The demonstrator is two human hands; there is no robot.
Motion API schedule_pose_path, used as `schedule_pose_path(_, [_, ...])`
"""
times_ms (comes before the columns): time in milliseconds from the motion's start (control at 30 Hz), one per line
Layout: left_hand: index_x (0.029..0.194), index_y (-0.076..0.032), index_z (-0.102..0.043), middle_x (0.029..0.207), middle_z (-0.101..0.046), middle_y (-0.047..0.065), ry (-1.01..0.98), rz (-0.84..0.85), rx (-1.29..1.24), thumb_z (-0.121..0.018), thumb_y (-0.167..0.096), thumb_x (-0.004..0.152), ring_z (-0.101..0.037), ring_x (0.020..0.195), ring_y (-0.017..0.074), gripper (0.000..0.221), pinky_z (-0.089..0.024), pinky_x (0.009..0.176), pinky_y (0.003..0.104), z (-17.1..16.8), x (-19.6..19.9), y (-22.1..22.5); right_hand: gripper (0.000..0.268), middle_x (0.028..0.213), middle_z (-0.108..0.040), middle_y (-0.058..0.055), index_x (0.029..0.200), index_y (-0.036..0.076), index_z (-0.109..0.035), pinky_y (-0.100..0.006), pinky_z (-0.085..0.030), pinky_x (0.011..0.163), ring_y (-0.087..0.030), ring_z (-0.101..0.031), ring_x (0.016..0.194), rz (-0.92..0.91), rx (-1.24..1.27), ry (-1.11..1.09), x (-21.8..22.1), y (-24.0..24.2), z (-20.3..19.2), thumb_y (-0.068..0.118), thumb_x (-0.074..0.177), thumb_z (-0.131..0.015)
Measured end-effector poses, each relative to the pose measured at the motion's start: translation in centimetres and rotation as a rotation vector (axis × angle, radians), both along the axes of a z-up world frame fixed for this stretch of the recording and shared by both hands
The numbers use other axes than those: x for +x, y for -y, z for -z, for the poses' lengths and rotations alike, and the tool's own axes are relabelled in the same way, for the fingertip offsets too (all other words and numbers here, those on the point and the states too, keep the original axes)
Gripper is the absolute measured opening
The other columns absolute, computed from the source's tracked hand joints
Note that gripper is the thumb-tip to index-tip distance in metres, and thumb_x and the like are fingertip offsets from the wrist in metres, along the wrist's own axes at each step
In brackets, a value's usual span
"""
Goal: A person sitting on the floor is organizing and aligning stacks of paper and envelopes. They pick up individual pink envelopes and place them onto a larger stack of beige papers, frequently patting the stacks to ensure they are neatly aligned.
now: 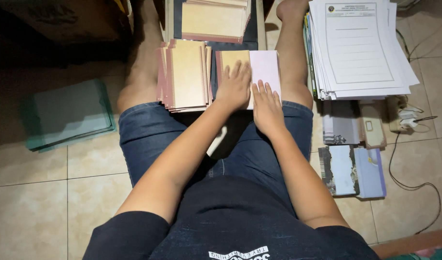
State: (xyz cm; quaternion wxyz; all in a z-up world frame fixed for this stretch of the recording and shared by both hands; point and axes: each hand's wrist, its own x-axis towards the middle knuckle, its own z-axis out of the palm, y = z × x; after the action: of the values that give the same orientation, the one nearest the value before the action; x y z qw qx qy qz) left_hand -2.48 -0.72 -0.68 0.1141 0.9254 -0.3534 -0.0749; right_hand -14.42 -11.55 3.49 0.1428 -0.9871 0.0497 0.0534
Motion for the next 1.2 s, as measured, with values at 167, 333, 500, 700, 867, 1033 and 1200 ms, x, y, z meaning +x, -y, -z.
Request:
schedule_pose_path(167, [0.154, -0.009, -0.042, 0.159, -0.047, 0.011, 0.182, 0.195, -0.178, -0.043, -0.034, 0.103, -0.039, 0.149, 0.0312, 0.057, -0.031, 0.119, 0.059, 2.1, -2.1, -1.0, 0.038, 0.152, -0.049, -0.021, 0.14, -0.002, -0.055, -0.047, -0.03, 0.119, -0.035, -0.044, 0.143, 0.002, 0.001, 0.35, 0.8, 1.7, 3.4, 0.008, 0.105, -0.042])
schedule_pose_path(333, [0.157, -0.011, -0.039, 0.159, -0.045, 0.011, 0.12, 0.291, -0.113, -0.063, -0.042, 0.092, -0.038, 0.149, 0.033, 0.076, -0.031, 0.116, 0.064, 0.6, -5.0, -4.4, 0.04, 0.152, -0.049, -0.021, 0.142, 0.0, -0.053, -0.047, -0.031, 0.118, -0.035, -0.044, 0.143, -0.017, 0.039, 0.362, 0.4, 2.0, 3.3, 0.011, 0.106, -0.041])
schedule_pose_path(500, [0.153, -0.013, -0.044, 0.153, -0.054, 0.009, 0.198, 0.327, -0.237, -0.058, -0.013, 0.098, -0.046, 0.143, 0.0326, 0.057, -0.039, 0.11, 0.061, -6.0, -7.6, -7.2, 0.04, 0.151, -0.049, -0.022, 0.145, -0.001, -0.051, -0.048, -0.031, 0.119, -0.036, -0.043, 0.143, -0.048, 0.043, 0.382, 0.6, 2.8, 4.0, 0.016, 0.109, -0.042])
schedule_pose_path(700, [0.142, -0.017, -0.061, 0.149, -0.056, 0.01, 0.621, 0.231, -0.486, -0.062, -0.012, 0.099, -0.048, 0.14, 0.0368, 0.043, -0.043, 0.108, 0.059, -4.7, -4.8, -11.5, 0.045, 0.154, -0.046, -0.023, 0.146, -0.001, -0.05, -0.047, -0.026, 0.122, -0.035, -0.04, 0.146, -0.01, 0.04, 0.262, 0.0, 1.3, 1.9, 0.024, 0.11, -0.039])
schedule_pose_path(867, [0.141, -0.018, -0.06, 0.152, -0.055, 0.005, 0.27, 0.105, -0.285, -0.063, -0.017, 0.088, -0.044, 0.143, 0.0364, 0.053, -0.036, 0.11, 0.071, -0.3, -1.2, -14.4, 0.055, 0.155, -0.045, -0.022, 0.148, 0.001, -0.049, -0.047, -0.024, 0.123, -0.033, -0.039, 0.148, -0.008, -0.011, 0.245, 0.2, 1.3, 1.9, 0.04, 0.111, -0.042])
schedule_pose_path(1033, [0.134, -0.012, -0.062, 0.132, -0.062, 0.012, 0.452, 0.294, -0.713, -0.064, -0.033, 0.089, -0.056, 0.122, 0.0353, 0.05, -0.036, 0.106, 0.059, -0.6, -5.9, -11.7, 0.047, 0.149, -0.05, -0.021, 0.142, 0.002, -0.055, -0.053, -0.027, 0.119, -0.036, -0.045, 0.141, 0.061, 0.034, 0.353, -0.3, 1.8, 2.2, 0.035, 0.111, -0.043])
schedule_pose_path(1200, [0.108, -0.007, -0.067, 0.097, -0.069, 0.012, -0.178, 0.371, -0.565, -0.049, -0.033, 0.1, -0.07, 0.096, 0.0334, 0.032, -0.055, 0.089, 0.048, 3.1, -11.6, -6.2, 0.034, 0.135, -0.055, -0.017, 0.136, 0.004, -0.058, -0.051, -0.038, 0.111, -0.036, -0.053, 0.129, 0.14, 0.043, 0.624, -1.3, 2.7, -0.1, 0.022, 0.112, -0.043])
